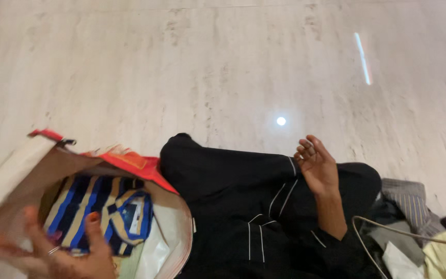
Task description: The person folds a striped shirt by hand, places it in a bag, and then buttons the front of a yellow shirt while sitting on a tiled floor.
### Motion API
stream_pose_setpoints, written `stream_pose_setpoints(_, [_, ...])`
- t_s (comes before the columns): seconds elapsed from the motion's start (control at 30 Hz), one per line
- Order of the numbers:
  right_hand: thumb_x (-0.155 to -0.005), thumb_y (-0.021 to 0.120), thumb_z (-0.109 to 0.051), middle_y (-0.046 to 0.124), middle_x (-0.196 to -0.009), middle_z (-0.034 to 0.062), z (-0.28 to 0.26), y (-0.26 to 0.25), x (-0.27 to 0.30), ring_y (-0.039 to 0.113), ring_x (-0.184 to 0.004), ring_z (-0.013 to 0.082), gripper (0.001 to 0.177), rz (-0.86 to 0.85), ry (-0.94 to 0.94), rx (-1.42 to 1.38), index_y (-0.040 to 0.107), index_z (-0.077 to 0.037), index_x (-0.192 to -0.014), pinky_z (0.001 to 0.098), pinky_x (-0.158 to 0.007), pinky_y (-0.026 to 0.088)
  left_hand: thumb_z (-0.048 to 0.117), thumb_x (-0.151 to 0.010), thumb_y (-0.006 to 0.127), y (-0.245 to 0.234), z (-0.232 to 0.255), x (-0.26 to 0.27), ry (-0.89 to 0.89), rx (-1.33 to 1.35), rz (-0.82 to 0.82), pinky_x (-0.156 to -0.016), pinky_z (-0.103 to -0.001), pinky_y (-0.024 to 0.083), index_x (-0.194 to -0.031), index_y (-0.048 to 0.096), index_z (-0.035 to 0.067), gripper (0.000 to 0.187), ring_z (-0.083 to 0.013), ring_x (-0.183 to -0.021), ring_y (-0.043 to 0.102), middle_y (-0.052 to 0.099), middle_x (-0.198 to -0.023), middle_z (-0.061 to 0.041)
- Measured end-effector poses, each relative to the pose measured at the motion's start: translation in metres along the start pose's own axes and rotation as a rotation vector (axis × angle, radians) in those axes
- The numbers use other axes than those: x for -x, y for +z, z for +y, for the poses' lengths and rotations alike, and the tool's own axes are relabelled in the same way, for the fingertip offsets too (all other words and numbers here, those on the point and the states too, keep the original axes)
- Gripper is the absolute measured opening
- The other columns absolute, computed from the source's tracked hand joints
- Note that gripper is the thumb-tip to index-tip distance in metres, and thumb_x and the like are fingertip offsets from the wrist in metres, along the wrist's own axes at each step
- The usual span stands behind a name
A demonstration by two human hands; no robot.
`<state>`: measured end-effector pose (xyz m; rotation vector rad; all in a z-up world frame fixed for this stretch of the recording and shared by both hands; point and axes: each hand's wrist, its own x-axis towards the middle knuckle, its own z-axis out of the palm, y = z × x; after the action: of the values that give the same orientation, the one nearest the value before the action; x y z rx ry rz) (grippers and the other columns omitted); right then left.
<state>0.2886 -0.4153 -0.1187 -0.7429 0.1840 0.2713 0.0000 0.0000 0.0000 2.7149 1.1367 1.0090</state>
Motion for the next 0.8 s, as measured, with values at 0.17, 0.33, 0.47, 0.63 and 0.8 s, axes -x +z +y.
stream_pose_setpoints(0.17, [-0.105, 0.064, -0.021, 0.069, -0.106, 0.0068, -0.084, -0.092, 0.040, 0.066, -0.096, 0.0189, 0.018, 0.268, -0.332, -0.094, 0.064, -0.009, -0.118, 0.0368, -0.089, 0.054, 0.043, -0.078, 0.083, 0.082, 0.196, 0.001, 0.469, 0.523, -0.598, -0.118, -0.072, 0.017, -0.155, 0.043, 0.016, 0.091, -0.0482, -0.157, 0.011, 0.000, -0.168, -0.030])
stream_pose_setpoints(0.33, [-0.104, 0.065, -0.020, 0.069, -0.102, 0.0060, -0.110, -0.134, 0.112, 0.066, -0.092, 0.0167, 0.017, 0.479, -0.634, -0.013, 0.065, -0.008, -0.115, 0.0337, -0.085, 0.054, 0.050, -0.082, 0.077, 0.133, 0.323, 0.122, 1.070, 0.768, -1.016, -0.116, -0.070, 0.009, -0.157, 0.035, 0.018, 0.092, -0.0432, -0.156, 0.004, -0.005, -0.167, -0.028])
stream_pose_setpoints(0.47, [-0.104, 0.063, -0.021, 0.070, -0.097, 0.0042, -0.107, -0.148, 0.160, 0.066, -0.088, 0.0148, 0.015, 0.681, -0.755, 0.146, 0.064, -0.008, -0.111, 0.0294, -0.081, 0.052, 0.055, -0.082, 0.074, 0.161, 0.336, 0.221, 1.427, 0.790, -1.105, -0.117, -0.069, 0.008, -0.157, 0.033, 0.023, 0.090, -0.0428, -0.155, 0.005, 0.001, -0.167, -0.024])
stream_pose_setpoints(0.63, [-0.094, 0.086, -0.028, 0.055, -0.144, 0.0163, -0.109, -0.182, 0.210, 0.049, -0.142, 0.0334, 0.043, 1.547, -0.847, 1.537, 0.065, -0.013, -0.129, 0.0526, -0.116, 0.044, 0.045, -0.092, 0.069, 0.205, 0.313, 0.262, 1.552, 1.038, -0.942, -0.122, -0.066, 0.009, -0.152, 0.050, 0.037, 0.063, -0.0360, -0.158, 0.015, 0.026, -0.170, -0.005])
stream_pose_setpoints(0.8, [-0.055, 0.102, -0.043, 0.000, -0.160, 0.0307, -0.131, -0.205, 0.232, -0.005, -0.141, 0.0584, 0.117, 1.803, -0.097, 1.592, 0.043, -0.026, -0.155, 0.0808, -0.098, 0.022, 0.039, -0.093, 0.069, 0.209, 0.313, 0.261, 1.488, 1.085, -0.973, -0.123, -0.065, 0.010, -0.149, 0.054, 0.033, 0.059, -0.0359, -0.158, 0.016, 0.028, -0.169, -0.006])
